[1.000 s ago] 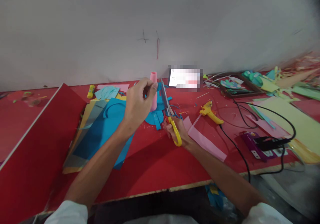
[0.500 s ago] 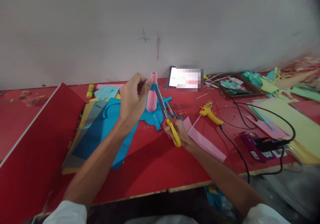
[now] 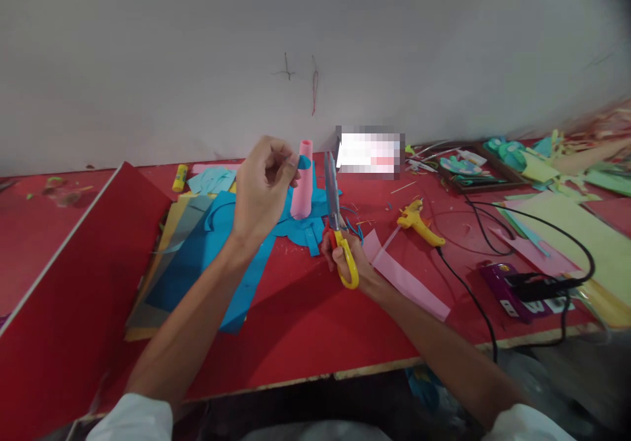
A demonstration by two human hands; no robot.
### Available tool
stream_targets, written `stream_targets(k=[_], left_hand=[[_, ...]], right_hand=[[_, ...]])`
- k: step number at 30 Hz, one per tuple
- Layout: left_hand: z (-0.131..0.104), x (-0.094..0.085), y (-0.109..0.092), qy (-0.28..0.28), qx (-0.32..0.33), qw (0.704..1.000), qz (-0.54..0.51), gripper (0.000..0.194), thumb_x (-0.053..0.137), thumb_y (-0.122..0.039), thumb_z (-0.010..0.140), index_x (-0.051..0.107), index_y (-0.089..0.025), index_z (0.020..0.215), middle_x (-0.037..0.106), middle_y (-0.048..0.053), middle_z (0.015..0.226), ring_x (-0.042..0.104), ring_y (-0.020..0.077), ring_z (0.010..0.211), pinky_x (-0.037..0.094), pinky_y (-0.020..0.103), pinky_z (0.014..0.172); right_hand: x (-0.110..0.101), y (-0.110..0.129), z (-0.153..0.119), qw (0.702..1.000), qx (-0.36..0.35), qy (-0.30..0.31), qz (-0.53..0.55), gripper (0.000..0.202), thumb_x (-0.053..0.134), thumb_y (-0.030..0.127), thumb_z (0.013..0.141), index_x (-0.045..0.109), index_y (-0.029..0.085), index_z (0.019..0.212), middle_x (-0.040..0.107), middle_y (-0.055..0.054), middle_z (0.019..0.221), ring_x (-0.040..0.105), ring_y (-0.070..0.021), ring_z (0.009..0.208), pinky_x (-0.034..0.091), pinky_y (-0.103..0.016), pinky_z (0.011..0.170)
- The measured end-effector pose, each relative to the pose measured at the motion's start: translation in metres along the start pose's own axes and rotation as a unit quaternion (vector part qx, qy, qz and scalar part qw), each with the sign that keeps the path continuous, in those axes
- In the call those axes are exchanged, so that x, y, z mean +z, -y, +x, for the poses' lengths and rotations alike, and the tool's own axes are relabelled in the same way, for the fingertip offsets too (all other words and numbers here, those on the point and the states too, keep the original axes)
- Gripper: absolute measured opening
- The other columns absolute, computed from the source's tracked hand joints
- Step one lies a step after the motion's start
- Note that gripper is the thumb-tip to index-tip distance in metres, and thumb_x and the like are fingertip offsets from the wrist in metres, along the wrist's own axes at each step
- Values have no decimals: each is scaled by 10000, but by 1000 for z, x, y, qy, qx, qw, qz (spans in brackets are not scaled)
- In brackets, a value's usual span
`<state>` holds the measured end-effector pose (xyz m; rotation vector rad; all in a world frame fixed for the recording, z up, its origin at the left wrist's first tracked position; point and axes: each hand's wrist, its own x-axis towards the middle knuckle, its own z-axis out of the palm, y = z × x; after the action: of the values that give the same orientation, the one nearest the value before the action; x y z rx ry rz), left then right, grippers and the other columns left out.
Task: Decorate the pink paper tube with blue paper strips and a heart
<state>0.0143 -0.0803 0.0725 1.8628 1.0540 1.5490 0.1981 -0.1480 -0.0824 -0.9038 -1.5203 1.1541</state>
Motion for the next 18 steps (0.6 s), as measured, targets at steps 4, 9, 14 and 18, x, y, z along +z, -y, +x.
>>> stream_targets(k=[4,9,14,18], left_hand=[[-2,4,-2,15,-26,998,-53,192,710,-329,1019,555,-240,950,709,-11,813,710,118,718,590,255,679],[-4,7,-5,29,-31,997,-71,167,685,-276,1017,534,-241,955,726,-6,848,729,122,758,595,253,695],[-3,7,-4,21,-15,999,-30,159,670,-249,1025,538,-244,938,684,-13,881,720,116,782,579,264,723],[-2,5,-3,14,-9,1000,6,162,691,-270,1018,559,-247,926,649,-9,869,670,121,762,555,271,699]], right_hand=[[1,-3,1,1000,-5,-4,24,714,465,950,893,557,242,863,508,25,645,469,-130,501,392,-281,436],[2,-11,4,998,20,-18,49,714,521,968,845,555,256,887,501,31,633,438,-135,473,411,-296,397],[2,-5,6,998,7,-23,62,689,561,945,849,546,255,851,478,42,612,408,-122,459,381,-280,386],[0,-2,4,998,-14,-12,66,671,552,910,891,552,241,831,485,40,648,430,-107,475,371,-274,421]])
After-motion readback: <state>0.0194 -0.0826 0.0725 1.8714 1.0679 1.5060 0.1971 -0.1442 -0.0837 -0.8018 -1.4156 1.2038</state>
